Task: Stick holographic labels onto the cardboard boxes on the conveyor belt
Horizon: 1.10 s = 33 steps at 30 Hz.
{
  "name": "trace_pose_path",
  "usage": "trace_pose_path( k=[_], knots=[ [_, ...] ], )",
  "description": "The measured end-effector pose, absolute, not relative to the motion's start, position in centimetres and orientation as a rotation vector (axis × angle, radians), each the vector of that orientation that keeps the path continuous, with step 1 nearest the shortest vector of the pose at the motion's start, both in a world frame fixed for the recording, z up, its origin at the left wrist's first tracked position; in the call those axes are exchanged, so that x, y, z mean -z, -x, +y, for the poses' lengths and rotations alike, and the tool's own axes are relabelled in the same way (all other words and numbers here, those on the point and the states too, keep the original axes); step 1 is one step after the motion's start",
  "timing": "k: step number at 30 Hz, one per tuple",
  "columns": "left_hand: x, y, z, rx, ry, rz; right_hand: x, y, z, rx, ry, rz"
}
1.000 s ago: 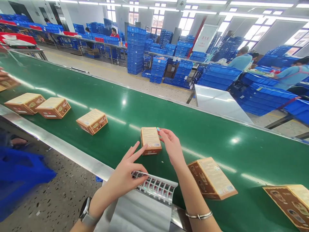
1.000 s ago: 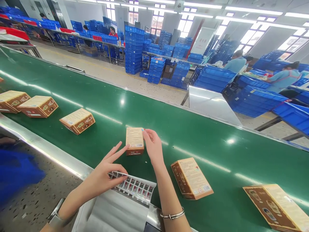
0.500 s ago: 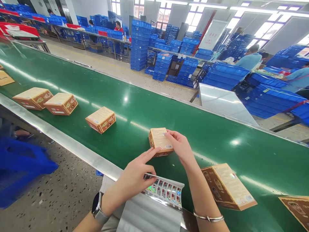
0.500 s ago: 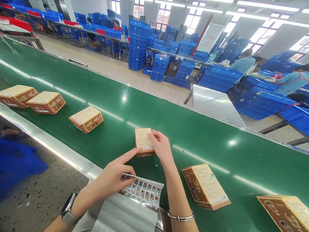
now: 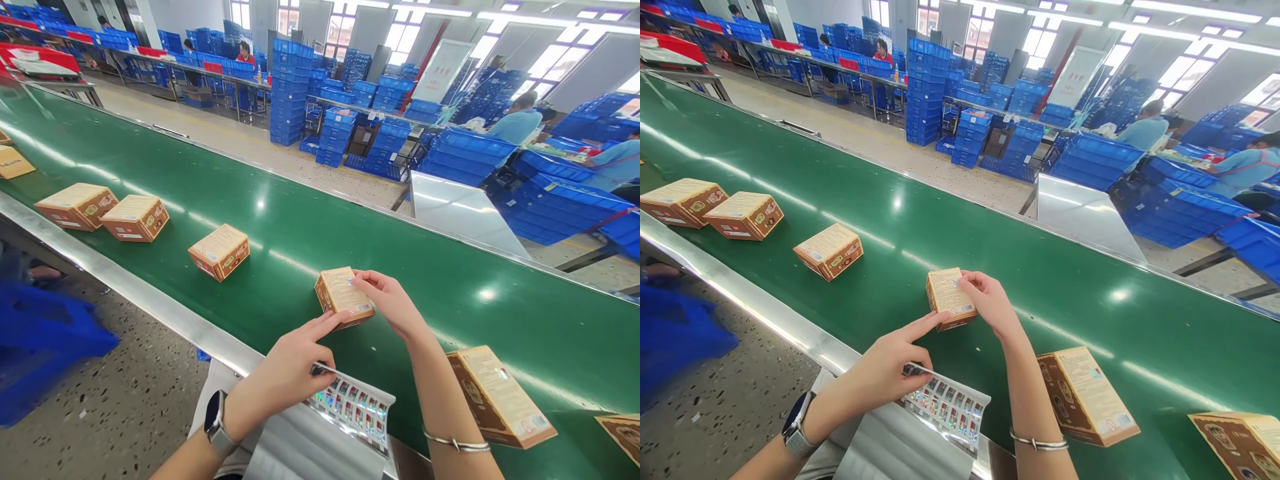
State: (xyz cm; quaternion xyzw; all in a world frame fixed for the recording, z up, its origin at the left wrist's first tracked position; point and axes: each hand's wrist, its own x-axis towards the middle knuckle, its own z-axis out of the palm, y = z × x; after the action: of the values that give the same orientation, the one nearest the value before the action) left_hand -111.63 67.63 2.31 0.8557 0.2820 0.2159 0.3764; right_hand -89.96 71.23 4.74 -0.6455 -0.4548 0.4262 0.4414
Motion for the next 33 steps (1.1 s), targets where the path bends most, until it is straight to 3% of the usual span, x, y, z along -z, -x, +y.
trace_pose_path(
  k=[17,33],
  knots=[
    [-2.3,109.0,66.8,-0.49,-2.261,0.586,-2.4,88.6,68.8,-0.742,1.668,-0.992],
    [-2.4,111.9,65.5,-0.413,-1.921,0.701,-2.2,87.1,67.3,-0.767,1.704,-0.854]
  ],
)
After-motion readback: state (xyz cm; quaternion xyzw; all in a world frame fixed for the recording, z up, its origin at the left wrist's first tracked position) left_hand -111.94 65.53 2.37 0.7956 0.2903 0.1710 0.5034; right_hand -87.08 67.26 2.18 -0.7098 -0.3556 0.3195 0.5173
